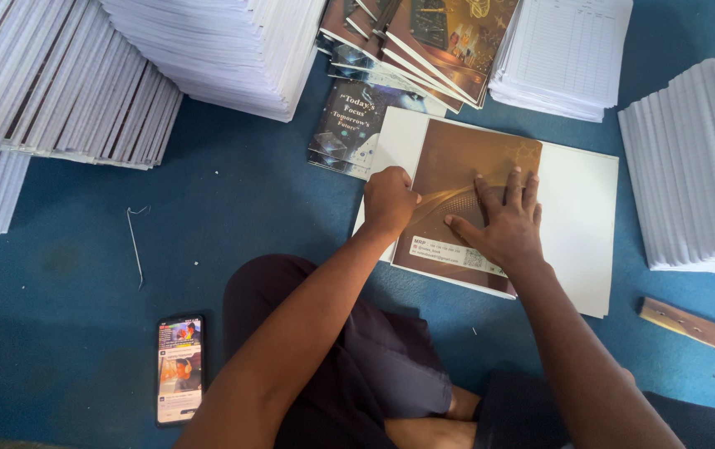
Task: The person inserts a brown cover into a white paper sheet, folds the sheet around the cover, and presses the edges with a wooden tool. The person repeats this process for several covers.
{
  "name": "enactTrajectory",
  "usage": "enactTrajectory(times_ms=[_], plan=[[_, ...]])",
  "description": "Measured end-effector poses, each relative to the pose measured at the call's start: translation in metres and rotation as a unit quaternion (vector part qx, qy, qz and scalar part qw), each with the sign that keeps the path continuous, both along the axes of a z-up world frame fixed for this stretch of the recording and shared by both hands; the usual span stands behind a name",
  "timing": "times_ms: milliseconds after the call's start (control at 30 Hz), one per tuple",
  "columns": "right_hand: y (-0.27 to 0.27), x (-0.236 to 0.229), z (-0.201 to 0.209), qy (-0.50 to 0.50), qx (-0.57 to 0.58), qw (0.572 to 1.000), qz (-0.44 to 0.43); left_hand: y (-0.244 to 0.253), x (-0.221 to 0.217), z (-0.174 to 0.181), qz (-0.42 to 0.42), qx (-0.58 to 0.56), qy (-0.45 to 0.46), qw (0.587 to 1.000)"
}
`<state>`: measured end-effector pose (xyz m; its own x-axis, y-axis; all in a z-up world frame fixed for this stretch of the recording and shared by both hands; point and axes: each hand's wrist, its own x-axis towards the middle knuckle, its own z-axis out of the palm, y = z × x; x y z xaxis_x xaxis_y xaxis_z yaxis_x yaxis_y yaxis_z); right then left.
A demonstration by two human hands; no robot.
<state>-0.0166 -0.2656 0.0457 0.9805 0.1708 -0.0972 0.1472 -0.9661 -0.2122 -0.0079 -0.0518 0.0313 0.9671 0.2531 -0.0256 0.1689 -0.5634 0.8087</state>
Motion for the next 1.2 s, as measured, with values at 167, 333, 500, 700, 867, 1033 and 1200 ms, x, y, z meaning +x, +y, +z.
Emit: enactTrajectory(times_ms=[167,333,500,700,867,1033,1200], plan=[[0.003,0.0,0.002,-0.006,-0.019,1.0,0.003,0.0,0.002,0.001,0.002,0.001,0.008,1.0],[0.003,0.003,0.006,-0.004,-0.02,1.0,0.012,-0.001,0.003,-0.003,0.003,-0.005,0.016,1.0],[0.004,0.003,0.004,-0.012,-0.027,0.999,0.016,-0.003,0.006,-0.008,-0.009,0.025,-0.015,1.0],[0.003,0.001,-0.01,-0.025,-0.061,0.997,0.031,-0.004,0.007,-0.008,-0.022,0.044,-0.024,0.998],[0.002,0.001,-0.021,-0.058,-0.059,0.996,0.033,-0.003,0.006,-0.002,-0.03,0.041,-0.017,0.999],[0.001,-0.001,-0.021,-0.049,-0.045,0.998,0.022,-0.004,0.006,0.007,-0.06,0.067,-0.012,0.996],[-0.007,0.003,-0.03,-0.039,0.0,0.999,0.018,-0.008,0.01,0.004,-0.149,0.127,0.023,0.98]])
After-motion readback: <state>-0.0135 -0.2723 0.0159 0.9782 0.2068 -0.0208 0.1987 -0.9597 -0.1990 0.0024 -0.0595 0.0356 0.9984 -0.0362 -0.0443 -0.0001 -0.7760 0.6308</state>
